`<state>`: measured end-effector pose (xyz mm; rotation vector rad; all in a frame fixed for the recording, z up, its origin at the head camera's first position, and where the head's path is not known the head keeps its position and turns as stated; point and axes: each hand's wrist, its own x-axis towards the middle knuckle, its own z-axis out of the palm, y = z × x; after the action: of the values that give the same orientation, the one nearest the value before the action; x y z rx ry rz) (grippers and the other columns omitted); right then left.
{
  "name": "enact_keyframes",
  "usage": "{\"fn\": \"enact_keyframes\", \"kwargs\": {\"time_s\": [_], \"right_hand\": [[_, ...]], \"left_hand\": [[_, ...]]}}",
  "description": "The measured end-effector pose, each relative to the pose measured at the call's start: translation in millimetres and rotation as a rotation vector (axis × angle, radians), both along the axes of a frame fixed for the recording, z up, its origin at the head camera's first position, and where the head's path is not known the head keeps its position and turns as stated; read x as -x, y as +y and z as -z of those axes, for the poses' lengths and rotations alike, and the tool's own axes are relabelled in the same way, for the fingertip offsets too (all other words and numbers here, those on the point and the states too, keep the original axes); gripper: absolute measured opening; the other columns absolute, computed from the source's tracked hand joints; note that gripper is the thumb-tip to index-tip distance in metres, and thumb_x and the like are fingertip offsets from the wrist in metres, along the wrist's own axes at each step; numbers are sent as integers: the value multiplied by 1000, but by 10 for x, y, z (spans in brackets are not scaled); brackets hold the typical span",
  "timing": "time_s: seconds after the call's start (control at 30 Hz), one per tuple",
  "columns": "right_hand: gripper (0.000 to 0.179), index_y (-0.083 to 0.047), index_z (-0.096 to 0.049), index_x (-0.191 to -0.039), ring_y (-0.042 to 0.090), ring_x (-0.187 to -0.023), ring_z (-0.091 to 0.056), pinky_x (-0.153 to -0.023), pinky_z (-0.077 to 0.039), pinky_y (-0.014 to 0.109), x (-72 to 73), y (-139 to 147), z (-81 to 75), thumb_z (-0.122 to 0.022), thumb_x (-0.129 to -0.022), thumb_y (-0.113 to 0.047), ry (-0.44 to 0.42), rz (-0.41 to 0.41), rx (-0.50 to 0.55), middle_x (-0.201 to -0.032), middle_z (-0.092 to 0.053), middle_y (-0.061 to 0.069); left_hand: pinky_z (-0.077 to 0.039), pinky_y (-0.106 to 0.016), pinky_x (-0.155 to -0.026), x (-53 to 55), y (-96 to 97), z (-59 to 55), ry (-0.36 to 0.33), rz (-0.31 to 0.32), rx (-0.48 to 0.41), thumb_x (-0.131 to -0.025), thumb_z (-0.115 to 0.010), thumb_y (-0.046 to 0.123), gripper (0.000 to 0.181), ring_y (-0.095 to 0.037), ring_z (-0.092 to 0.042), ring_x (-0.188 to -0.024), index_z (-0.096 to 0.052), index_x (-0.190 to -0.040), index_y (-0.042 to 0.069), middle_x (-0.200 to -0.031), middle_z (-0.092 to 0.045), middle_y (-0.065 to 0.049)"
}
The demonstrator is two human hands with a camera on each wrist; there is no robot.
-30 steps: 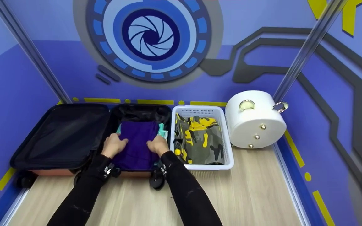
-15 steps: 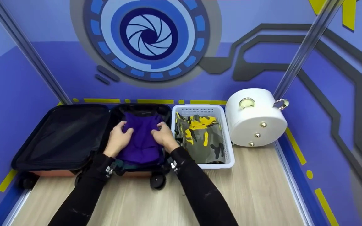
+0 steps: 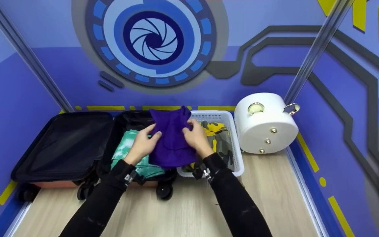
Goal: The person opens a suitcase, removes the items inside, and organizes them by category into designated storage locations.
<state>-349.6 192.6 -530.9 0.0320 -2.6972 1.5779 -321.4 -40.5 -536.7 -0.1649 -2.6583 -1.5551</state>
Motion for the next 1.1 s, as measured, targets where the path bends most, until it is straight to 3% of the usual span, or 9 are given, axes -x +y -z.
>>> {"fn": "enact_keyframes", "kwargs": {"time_s": [0.27,0.37,0.5,0.63,0.77,0.87,0.93,1.0,1.1], "right_hand": [[41,-1,-60,-144,40,-132,-60,-113,-48,53,39,582,-2,-53,-104,-5,63,18,15,-144,-62,28],[40,-1,-61,-144,37,-131,-61,-111,-49,49,39,758,33,-53,-105,-4,61,63,40,-144,-63,27],[38,-1,-61,-143,38,-133,-62,-114,-48,50,33,938,120,-53,-106,-4,63,142,2,-145,-64,26],[47,-3,-57,-154,44,-142,-60,-122,-46,56,67,1076,268,-55,-108,-9,54,155,-132,-151,-63,28],[67,-4,-37,-170,51,-156,-47,-131,-35,62,130,1225,516,-58,-107,-11,-52,30,-309,-165,-51,32],[74,-1,-37,-170,56,-157,-42,-131,-34,64,292,1415,949,-61,-100,-9,-82,-69,-402,-166,-45,38],[70,0,-46,-165,58,-154,-43,-128,-37,66,361,1495,1152,-61,-97,-9,-69,-98,-439,-163,-44,42],[63,0,-57,-158,58,-150,-49,-125,-41,65,414,1529,1308,-62,-96,-11,-36,-96,-460,-157,-50,44],[53,0,-64,-149,60,-147,-51,-123,-43,67,334,1407,1166,-62,-99,-17,-29,-72,-502,-154,-51,44]], "left_hand": [[-33,-47,-136,36,393,-63,-57,214,-39,-117,-51,22,61,-31,-34,-169,-34,-173,8,-180,-36,-14],[-38,-44,-133,60,512,-12,-50,255,-31,-116,-51,17,62,-32,-42,-165,-31,-173,6,-180,-35,-16],[-55,-35,-99,91,639,99,-52,286,-55,-114,-54,11,65,-26,-69,-120,-29,-174,7,-172,-47,-20],[-46,-31,-75,78,708,211,-64,313,2,-112,-52,7,63,-17,-57,-81,-34,-173,6,-141,-69,-28],[-52,-44,-114,14,709,312,-27,337,171,-109,-50,4,46,-22,-64,-84,-63,-153,2,-116,-79,-25],[-50,-45,-118,-4,682,361,-4,324,182,-108,-52,4,38,-19,-66,-86,-77,-136,4,-120,-82,-18],[-56,-37,-90,8,636,383,-6,306,147,-109,-53,5,35,-17,-58,-71,-78,-133,5,-115,-82,-18],[-46,-31,-69,32,566,400,5,268,138,-109,-55,8,32,-12,-51,-63,-80,-129,6,-111,-81,-17],[-45,-29,-67,71,408,418,12,184,164,-111,-57,13,30,-12,-52,-63,-81,-127,9,-115,-82,-13]]}}
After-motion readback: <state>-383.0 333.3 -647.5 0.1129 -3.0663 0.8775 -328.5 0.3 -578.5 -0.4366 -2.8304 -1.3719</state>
